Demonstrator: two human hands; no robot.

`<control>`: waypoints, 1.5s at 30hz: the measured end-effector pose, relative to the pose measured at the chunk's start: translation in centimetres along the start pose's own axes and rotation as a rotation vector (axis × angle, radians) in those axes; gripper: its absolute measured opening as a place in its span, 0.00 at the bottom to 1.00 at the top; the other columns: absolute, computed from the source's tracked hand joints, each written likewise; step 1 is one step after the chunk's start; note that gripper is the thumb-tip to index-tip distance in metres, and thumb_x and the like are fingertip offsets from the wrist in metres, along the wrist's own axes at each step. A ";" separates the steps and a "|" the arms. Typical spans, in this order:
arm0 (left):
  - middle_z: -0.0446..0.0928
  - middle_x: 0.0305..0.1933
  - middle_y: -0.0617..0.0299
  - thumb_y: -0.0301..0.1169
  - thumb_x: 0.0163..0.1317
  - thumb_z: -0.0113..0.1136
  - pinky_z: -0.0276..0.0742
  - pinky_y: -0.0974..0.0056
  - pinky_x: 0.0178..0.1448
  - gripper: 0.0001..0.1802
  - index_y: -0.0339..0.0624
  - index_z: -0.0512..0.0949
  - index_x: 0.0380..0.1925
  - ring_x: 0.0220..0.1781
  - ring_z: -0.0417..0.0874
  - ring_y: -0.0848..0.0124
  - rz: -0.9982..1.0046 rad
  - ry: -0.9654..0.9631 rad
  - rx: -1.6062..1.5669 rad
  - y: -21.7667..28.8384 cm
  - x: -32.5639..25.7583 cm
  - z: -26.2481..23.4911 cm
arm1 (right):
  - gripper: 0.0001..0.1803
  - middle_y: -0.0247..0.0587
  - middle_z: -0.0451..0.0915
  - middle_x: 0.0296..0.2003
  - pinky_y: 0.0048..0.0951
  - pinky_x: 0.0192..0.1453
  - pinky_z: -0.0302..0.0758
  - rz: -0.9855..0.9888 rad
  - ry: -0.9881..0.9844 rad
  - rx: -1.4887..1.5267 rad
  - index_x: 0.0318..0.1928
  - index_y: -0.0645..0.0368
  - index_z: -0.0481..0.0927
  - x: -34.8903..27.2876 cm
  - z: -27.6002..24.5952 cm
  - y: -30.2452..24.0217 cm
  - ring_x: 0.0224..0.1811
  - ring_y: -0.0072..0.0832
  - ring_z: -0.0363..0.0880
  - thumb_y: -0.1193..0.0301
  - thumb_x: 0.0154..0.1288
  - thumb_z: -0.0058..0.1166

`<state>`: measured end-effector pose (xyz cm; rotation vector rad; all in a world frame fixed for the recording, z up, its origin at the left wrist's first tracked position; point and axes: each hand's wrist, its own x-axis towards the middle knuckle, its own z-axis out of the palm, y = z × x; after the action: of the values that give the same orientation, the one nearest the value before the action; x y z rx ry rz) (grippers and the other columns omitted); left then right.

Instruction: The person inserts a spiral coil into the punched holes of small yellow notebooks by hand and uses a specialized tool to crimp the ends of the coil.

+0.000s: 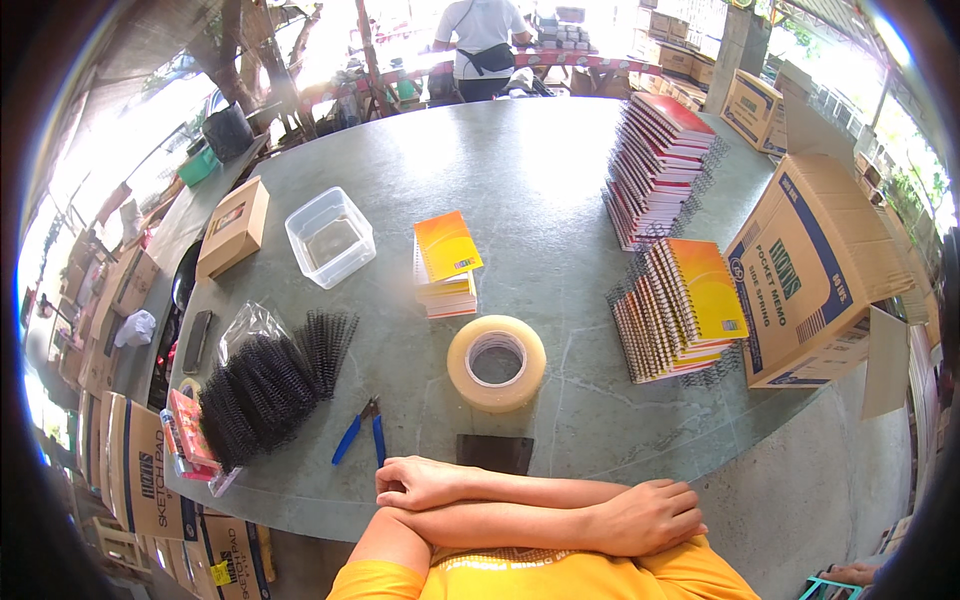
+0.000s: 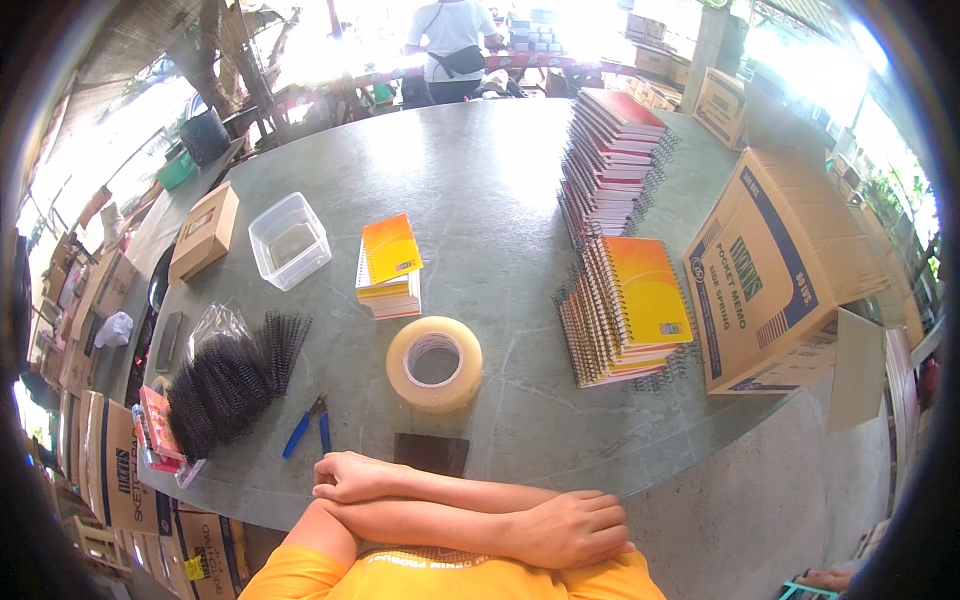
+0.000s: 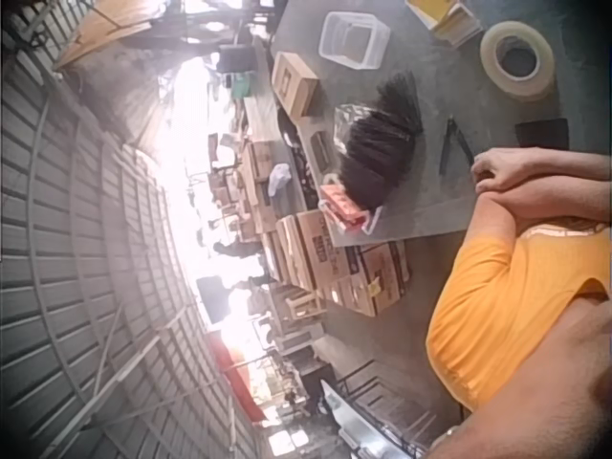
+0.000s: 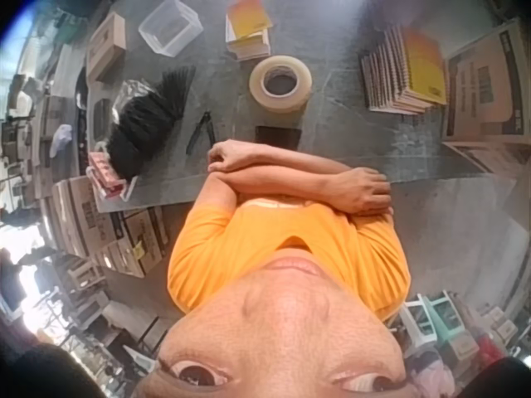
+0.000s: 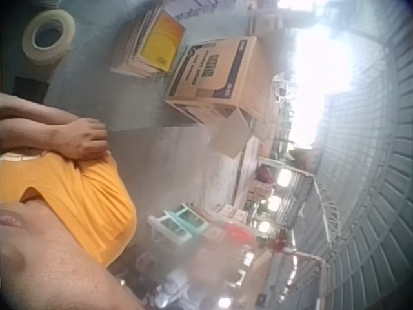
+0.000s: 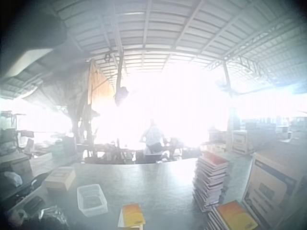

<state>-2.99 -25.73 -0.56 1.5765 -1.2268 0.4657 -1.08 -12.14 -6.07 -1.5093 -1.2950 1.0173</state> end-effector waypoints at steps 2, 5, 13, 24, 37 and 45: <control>0.65 0.24 0.60 0.31 0.61 0.56 0.70 0.62 0.33 0.14 0.40 0.65 0.20 0.28 0.69 0.64 -0.002 -0.006 0.004 0.0 0.0 0.0 | 0.24 0.58 0.80 0.30 0.42 0.42 0.73 0.002 -0.014 0.000 0.34 0.66 0.79 0.2 0.1 0.2 0.36 0.49 0.79 0.53 0.61 0.48; 0.65 0.24 0.60 0.31 0.60 0.56 0.70 0.62 0.33 0.14 0.40 0.65 0.20 0.28 0.69 0.64 -0.009 0.000 0.011 -0.1 -0.1 -0.1 | 0.24 0.58 0.80 0.30 0.41 0.42 0.73 0.188 -0.095 -0.077 0.34 0.67 0.78 0.0 -0.4 -0.5 0.36 0.49 0.78 0.53 0.61 0.48; 0.65 0.24 0.59 0.31 0.60 0.57 0.70 0.62 0.34 0.14 0.40 0.65 0.20 0.28 0.70 0.63 -0.011 0.009 -0.009 0.0 0.1 0.0 | 0.23 0.58 0.80 0.30 0.44 0.42 0.72 -0.079 0.014 0.015 0.31 0.65 0.80 0.1 0.1 0.0 0.36 0.50 0.78 0.54 0.61 0.48; 0.65 0.24 0.59 0.31 0.60 0.57 0.70 0.61 0.34 0.14 0.40 0.65 0.20 0.28 0.69 0.63 -0.010 0.002 0.000 0.0 0.3 0.0 | 0.18 0.55 0.80 0.28 0.42 0.41 0.73 -0.118 0.042 -0.011 0.31 0.65 0.78 -0.1 -0.4 -0.6 0.34 0.46 0.79 0.59 0.59 0.50; 0.66 0.24 0.59 0.31 0.59 0.57 0.71 0.62 0.35 0.13 0.39 0.66 0.21 0.28 0.70 0.63 -0.019 -0.013 0.006 0.0 0.2 0.0 | 0.24 0.56 0.79 0.27 0.42 0.39 0.72 -0.111 0.057 -0.022 0.28 0.66 0.75 -0.1 -0.5 -0.8 0.33 0.48 0.78 0.53 0.58 0.50; 0.66 0.25 0.59 0.31 0.60 0.56 0.71 0.62 0.35 0.13 0.39 0.66 0.21 0.29 0.71 0.63 -0.046 -0.026 0.027 -0.1 -0.1 -0.2 | 0.25 0.53 0.77 0.25 0.39 0.36 0.70 0.200 -0.073 -0.160 0.27 0.65 0.74 -0.3 -1.2 -2.0 0.30 0.45 0.75 0.50 0.58 0.50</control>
<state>-2.88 -25.47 -0.64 1.6350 -1.2061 0.4354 -0.47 -12.41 -3.78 -1.7658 -1.3212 1.1264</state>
